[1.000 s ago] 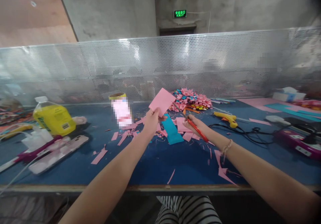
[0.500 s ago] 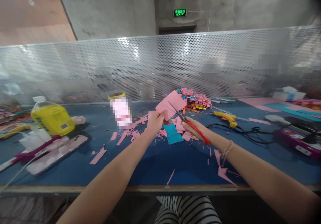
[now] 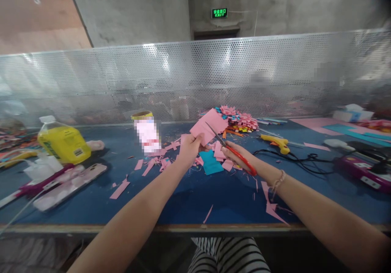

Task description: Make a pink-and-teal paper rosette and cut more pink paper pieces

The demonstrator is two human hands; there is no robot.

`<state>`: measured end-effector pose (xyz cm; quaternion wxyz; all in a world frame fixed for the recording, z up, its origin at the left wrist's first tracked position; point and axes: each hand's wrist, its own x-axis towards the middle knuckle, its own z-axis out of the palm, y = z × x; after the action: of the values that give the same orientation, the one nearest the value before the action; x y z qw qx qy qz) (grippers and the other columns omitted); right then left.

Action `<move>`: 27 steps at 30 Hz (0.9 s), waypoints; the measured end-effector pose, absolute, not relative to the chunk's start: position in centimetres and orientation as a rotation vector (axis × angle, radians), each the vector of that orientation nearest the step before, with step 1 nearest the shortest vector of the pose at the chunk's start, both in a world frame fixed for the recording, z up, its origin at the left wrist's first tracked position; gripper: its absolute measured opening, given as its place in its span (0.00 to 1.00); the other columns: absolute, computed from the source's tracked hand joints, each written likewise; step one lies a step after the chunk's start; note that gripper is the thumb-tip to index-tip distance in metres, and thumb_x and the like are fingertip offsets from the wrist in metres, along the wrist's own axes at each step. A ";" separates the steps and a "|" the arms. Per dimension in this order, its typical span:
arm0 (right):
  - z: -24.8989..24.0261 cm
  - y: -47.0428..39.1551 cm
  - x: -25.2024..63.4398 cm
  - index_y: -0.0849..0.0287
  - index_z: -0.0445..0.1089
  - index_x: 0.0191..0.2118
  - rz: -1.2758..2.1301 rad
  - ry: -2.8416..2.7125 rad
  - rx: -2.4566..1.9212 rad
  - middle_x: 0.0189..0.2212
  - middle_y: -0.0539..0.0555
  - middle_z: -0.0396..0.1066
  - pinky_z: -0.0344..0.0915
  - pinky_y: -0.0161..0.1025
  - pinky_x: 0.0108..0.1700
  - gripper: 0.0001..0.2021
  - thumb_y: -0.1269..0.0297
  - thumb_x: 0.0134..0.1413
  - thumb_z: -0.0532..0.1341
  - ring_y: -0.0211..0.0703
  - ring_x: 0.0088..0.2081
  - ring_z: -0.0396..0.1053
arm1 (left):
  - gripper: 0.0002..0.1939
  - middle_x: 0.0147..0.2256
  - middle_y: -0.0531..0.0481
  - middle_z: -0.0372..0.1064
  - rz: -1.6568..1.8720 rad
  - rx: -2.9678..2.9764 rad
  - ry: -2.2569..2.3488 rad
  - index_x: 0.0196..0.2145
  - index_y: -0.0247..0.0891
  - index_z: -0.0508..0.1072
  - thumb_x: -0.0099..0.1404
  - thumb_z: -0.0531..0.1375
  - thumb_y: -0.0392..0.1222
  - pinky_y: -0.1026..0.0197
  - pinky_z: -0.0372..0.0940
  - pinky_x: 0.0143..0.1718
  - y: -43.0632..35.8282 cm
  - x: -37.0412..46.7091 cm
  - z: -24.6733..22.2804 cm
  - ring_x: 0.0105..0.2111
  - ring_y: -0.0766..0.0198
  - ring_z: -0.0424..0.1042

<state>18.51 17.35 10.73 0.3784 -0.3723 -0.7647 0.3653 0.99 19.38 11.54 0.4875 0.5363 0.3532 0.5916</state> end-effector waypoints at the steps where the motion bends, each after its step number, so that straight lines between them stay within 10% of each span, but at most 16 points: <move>1: 10.8 17.3 18.5 0.58 0.53 0.28 0.927 -1.958 -0.956 0.18 0.45 0.50 0.47 0.31 0.17 0.17 0.47 0.49 0.51 0.31 0.17 0.47 | 0.12 0.17 0.54 0.63 1.439 1.300 0.861 0.25 0.34 0.65 0.53 0.59 0.47 0.65 0.63 0.19 19.4 1.0 11.5 0.17 0.69 0.65; 27: 11.5 17.0 17.9 0.58 0.53 0.24 0.514 -2.064 -1.159 0.18 0.48 0.56 0.52 0.33 0.23 0.11 0.57 0.49 0.48 0.35 0.20 0.55 | 0.10 0.22 0.50 0.68 1.417 1.313 0.847 0.28 0.32 0.67 0.55 0.57 0.44 0.67 0.63 0.18 19.3 0.9 11.8 0.16 0.70 0.65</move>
<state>17.90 17.04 11.49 0.3518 -0.4480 -0.7976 0.1985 0.92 19.28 11.85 0.4933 0.5415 0.3493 0.5844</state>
